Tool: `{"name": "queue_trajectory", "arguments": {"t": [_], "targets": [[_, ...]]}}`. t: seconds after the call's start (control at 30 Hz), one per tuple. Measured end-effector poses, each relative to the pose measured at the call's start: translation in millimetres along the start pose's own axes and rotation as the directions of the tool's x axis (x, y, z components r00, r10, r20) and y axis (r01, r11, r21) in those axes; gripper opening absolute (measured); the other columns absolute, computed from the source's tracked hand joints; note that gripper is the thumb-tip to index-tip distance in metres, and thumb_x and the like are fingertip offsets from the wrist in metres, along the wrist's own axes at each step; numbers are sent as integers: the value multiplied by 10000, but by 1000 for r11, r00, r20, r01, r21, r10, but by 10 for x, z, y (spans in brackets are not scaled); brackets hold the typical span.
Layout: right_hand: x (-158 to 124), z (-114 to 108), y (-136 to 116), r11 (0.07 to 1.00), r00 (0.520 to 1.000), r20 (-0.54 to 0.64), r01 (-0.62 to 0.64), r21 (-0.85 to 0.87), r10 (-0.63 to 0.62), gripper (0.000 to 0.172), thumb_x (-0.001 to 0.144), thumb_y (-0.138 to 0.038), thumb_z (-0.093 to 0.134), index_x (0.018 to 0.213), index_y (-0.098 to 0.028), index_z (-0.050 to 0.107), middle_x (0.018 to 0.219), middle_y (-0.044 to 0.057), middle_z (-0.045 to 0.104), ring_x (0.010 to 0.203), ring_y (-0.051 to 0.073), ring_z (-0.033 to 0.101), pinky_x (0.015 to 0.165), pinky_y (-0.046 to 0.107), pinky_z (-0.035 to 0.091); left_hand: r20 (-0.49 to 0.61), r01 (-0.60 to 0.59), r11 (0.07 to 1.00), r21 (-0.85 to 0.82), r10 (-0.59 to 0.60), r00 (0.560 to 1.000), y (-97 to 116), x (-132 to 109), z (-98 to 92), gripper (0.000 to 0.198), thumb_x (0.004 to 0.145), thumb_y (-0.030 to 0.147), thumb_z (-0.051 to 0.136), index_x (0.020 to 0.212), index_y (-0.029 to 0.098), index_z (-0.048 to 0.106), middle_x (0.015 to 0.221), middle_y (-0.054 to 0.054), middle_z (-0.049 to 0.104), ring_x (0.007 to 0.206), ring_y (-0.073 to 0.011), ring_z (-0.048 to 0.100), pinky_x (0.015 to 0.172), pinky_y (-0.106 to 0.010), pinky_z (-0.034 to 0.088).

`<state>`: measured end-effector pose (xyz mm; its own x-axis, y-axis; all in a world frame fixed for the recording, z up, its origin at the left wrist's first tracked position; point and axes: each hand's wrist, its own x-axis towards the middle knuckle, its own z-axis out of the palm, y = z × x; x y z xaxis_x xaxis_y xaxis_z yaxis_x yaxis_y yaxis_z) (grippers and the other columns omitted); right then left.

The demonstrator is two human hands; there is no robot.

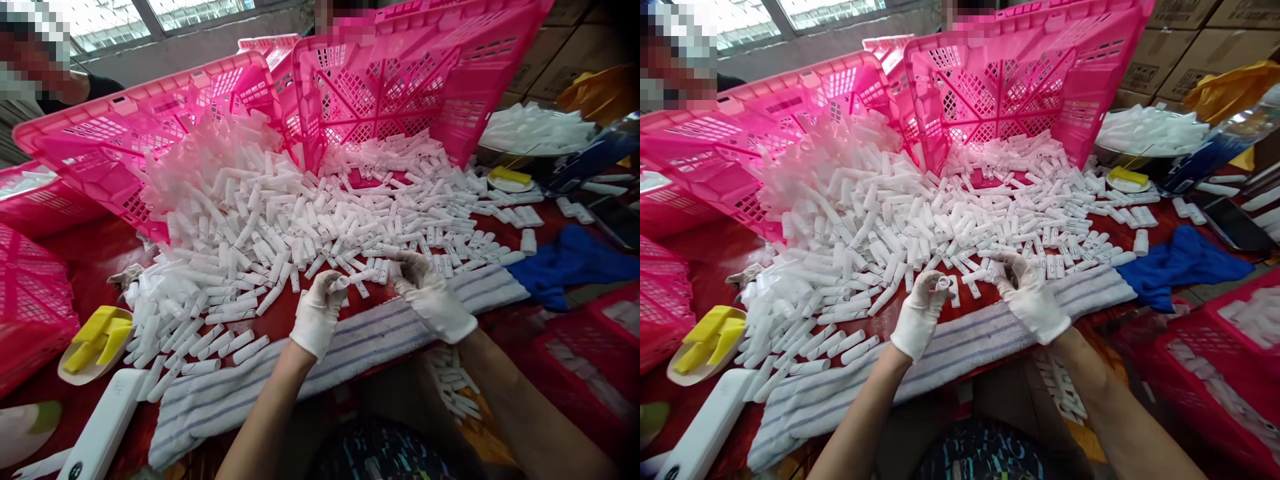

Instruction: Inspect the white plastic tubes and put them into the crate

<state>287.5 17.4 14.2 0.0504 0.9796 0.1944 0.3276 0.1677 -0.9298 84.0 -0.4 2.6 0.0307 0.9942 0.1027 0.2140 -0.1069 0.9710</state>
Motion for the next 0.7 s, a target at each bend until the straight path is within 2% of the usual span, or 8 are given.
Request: {"name": "queue_trajectory", "arguments": {"t": [0.1,0.2,0.3,0.37,0.47,0.57,0.63,0.7], "targets": [[4,136,-315,880,997,2,-63,470,71,351,728,-328,760,989,-289,528,876,-28,649,724,138,634,665,268,540,44,126,987,-102,-122,992,107,-103,115,313,883,462,532,1074,214,546,964,-28,635,710,-107,605,664,-231,491],[18,203,-504,794,995,29,-95,600,97,449,649,-313,830,950,-281,498,713,-73,604,569,108,593,558,236,512,57,164,981,-102,-159,986,189,-173,158,303,861,437,577,1043,195,576,985,-48,649,839,-134,614,755,-237,476],[-1,192,-542,820,984,85,-176,544,155,399,653,-356,826,907,-252,537,699,-63,608,496,92,554,490,228,483,46,243,964,-105,-240,970,236,-223,109,328,836,456,601,1019,184,595,918,-31,634,832,-134,580,747,-228,447],[-24,158,-532,867,973,150,-223,445,173,308,691,-384,796,868,-225,601,769,-19,649,582,108,596,558,243,510,74,297,946,-130,-290,954,265,-252,52,350,835,503,584,955,175,604,787,0,577,725,-111,524,670,-212,414],[-27,88,-528,943,959,280,-139,303,51,236,733,-414,751,790,-199,672,894,40,667,798,165,637,732,288,531,259,414,873,-257,-351,900,308,-289,-34,416,832,573,552,847,158,577,627,47,415,544,-70,347,519,-200,295],[17,15,-543,968,912,410,-111,226,9,251,728,-424,750,736,-183,679,864,54,659,775,172,622,710,297,528,475,542,743,-393,-340,812,343,-310,-101,479,815,619,542,835,141,561,590,71,294,493,-56,212,466,-212,178],[49,-15,-545,930,915,391,-224,291,98,263,714,-427,763,764,-185,672,799,40,666,681,151,609,607,272,510,524,577,700,-421,-332,785,375,-311,-128,480,814,613,550,832,134,569,591,69,278,489,-55,192,467,-223,150],[65,-15,-534,855,935,299,-309,416,193,279,679,-417,793,787,-195,665,748,18,669,593,122,579,505,232,456,513,585,695,-418,-351,783,421,-310,-133,454,814,595,561,804,141,581,586,61,286,488,-56,180,474,-239,137]]}}
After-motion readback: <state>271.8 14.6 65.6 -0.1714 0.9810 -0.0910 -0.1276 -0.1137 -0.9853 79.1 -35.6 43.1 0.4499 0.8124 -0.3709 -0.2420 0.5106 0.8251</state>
